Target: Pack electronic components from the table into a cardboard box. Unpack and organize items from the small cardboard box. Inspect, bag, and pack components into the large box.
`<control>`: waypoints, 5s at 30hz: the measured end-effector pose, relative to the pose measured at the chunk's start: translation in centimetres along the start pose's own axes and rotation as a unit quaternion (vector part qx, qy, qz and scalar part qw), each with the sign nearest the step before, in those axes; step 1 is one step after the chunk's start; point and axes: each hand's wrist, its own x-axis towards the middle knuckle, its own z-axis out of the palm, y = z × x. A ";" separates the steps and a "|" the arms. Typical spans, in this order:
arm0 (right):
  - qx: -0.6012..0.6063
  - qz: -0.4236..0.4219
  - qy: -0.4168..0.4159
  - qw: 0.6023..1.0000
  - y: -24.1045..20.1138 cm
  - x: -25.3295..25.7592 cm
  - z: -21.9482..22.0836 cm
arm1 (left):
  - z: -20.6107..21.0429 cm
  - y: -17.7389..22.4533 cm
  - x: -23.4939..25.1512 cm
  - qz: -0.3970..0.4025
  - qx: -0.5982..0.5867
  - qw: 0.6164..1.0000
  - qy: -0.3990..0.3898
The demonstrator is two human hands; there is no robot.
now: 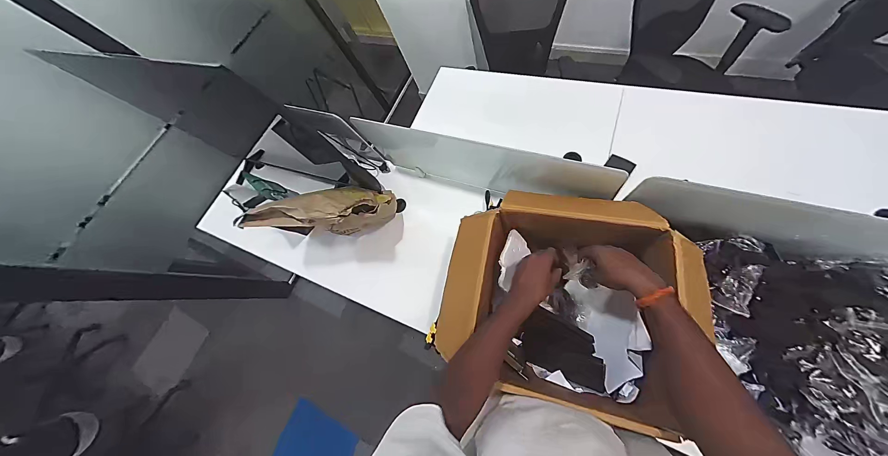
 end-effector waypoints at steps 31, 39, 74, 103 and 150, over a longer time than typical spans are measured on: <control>0.852 0.035 0.157 0.498 -5.3 -17.0 14.0 | 10.4 6.6 -9.9 -0.028 -0.648 0.750 0.134; 0.850 0.015 0.277 0.449 -4.0 -21.4 11.9 | 10.8 11.7 -11.9 0.223 -0.409 0.878 0.107; 0.467 -0.036 0.485 0.739 4.5 -19.9 8.6 | 2.3 -3.6 -1.1 0.010 -0.128 0.986 0.105; 0.019 0.044 0.030 0.998 -8.3 -11.1 14.1 | 8.2 -4.6 -0.2 -0.059 -0.229 0.969 -0.072; 0.176 0.192 0.009 0.965 -3.1 -10.7 12.3 | 9.8 -1.5 -1.6 -0.081 -0.001 0.963 -0.256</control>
